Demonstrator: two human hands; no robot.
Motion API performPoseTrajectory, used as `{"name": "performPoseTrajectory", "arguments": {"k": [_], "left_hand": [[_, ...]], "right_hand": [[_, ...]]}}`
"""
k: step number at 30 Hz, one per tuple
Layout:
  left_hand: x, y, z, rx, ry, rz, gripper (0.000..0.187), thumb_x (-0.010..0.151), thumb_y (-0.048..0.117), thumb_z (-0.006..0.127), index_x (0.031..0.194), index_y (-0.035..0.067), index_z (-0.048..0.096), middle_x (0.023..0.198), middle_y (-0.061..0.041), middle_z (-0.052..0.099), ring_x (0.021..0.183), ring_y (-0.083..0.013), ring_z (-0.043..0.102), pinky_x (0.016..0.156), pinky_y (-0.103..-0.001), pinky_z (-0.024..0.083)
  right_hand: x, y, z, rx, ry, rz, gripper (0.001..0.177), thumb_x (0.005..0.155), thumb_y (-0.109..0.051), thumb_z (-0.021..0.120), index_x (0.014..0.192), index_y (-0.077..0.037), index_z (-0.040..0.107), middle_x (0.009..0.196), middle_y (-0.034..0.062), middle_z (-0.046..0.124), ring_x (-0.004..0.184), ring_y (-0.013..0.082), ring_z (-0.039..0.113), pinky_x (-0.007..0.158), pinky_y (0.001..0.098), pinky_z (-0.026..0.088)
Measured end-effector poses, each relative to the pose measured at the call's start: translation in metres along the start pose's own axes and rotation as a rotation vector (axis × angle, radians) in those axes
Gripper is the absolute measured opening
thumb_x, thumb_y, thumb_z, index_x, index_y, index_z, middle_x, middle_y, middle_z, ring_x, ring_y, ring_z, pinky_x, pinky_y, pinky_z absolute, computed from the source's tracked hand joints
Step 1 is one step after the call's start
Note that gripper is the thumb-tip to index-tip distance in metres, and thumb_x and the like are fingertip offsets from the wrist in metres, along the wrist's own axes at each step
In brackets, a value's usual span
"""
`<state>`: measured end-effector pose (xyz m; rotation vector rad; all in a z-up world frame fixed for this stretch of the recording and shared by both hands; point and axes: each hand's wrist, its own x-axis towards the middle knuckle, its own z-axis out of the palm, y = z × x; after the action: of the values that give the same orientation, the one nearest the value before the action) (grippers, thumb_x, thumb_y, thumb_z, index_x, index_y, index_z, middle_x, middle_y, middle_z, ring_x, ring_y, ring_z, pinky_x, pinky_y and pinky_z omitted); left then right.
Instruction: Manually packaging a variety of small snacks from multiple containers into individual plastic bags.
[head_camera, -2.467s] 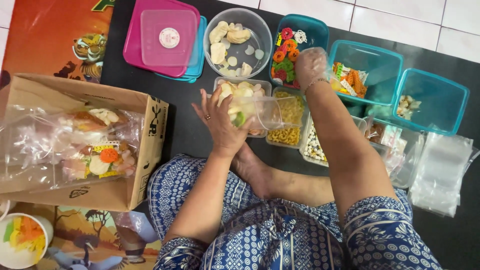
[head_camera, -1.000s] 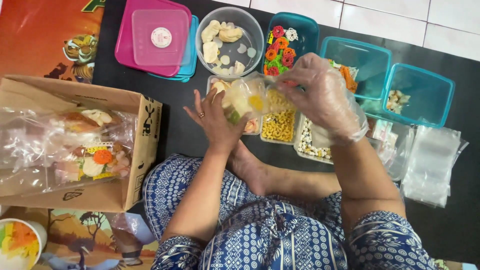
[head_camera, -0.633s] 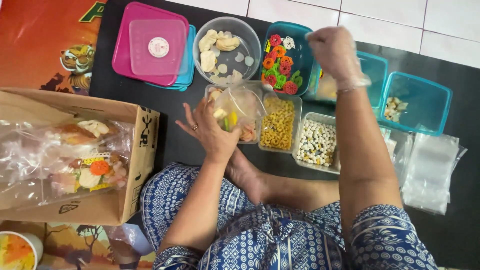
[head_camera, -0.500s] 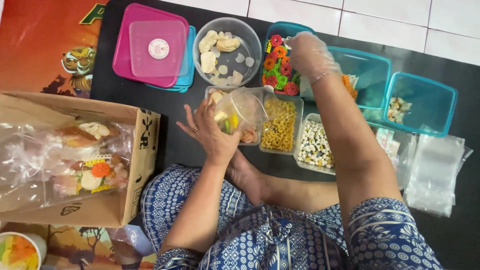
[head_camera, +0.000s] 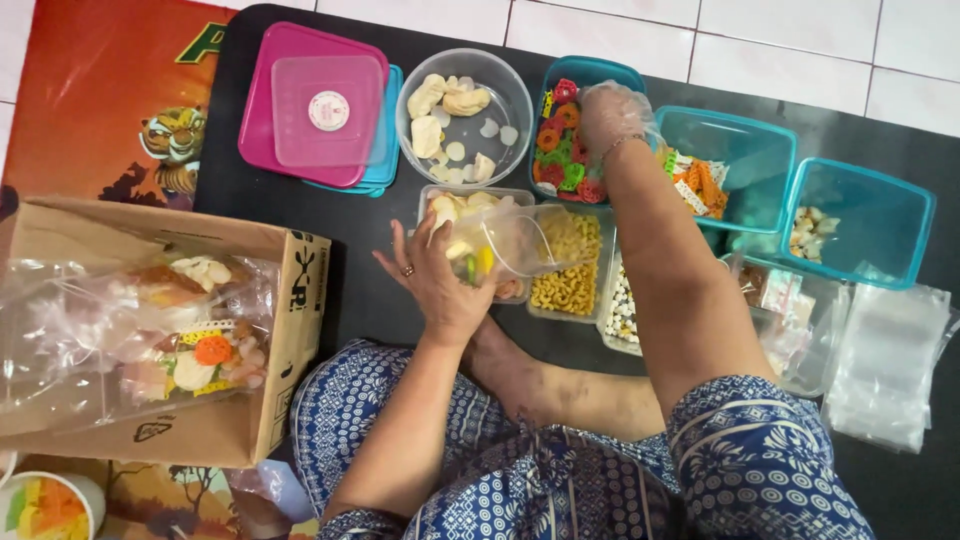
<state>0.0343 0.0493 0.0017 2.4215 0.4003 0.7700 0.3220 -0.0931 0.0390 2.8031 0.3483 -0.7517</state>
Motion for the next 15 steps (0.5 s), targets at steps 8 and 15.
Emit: {"name": "performPoseTrajectory", "arguments": {"k": [8, 15], "left_hand": [[0.0, -0.002, 0.0, 0.006, 0.007, -0.002, 0.075, 0.072, 0.039, 0.088, 0.132, 0.014, 0.05, 0.145, -0.01, 0.056, 0.152, -0.0428, 0.027, 0.121, -0.075, 0.002], [0.001, -0.003, 0.001, 0.003, -0.034, -0.036, 0.084, 0.067, 0.036, 0.093, 0.136, 0.015, 0.049, 0.149, -0.008, 0.054, 0.153, -0.0431, 0.026, 0.119, -0.077, 0.002]], "right_hand": [[0.048, 0.018, 0.04, 0.112, -0.088, 0.139, 0.031, 0.1, -0.031, 0.069, 0.109, -0.003, 0.076, 0.109, 0.0189, 0.075, 0.1, 0.0386, 0.073, 0.082, 0.0467, 0.06], [-0.148, 0.032, -0.05, 0.89, 0.203, -0.218, 0.018, 0.098, -0.015, 0.065, 0.091, -0.003, 0.076, 0.085, 0.0099, 0.076, 0.062, 0.0124, 0.066, 0.06, 0.0285, 0.06]]}}
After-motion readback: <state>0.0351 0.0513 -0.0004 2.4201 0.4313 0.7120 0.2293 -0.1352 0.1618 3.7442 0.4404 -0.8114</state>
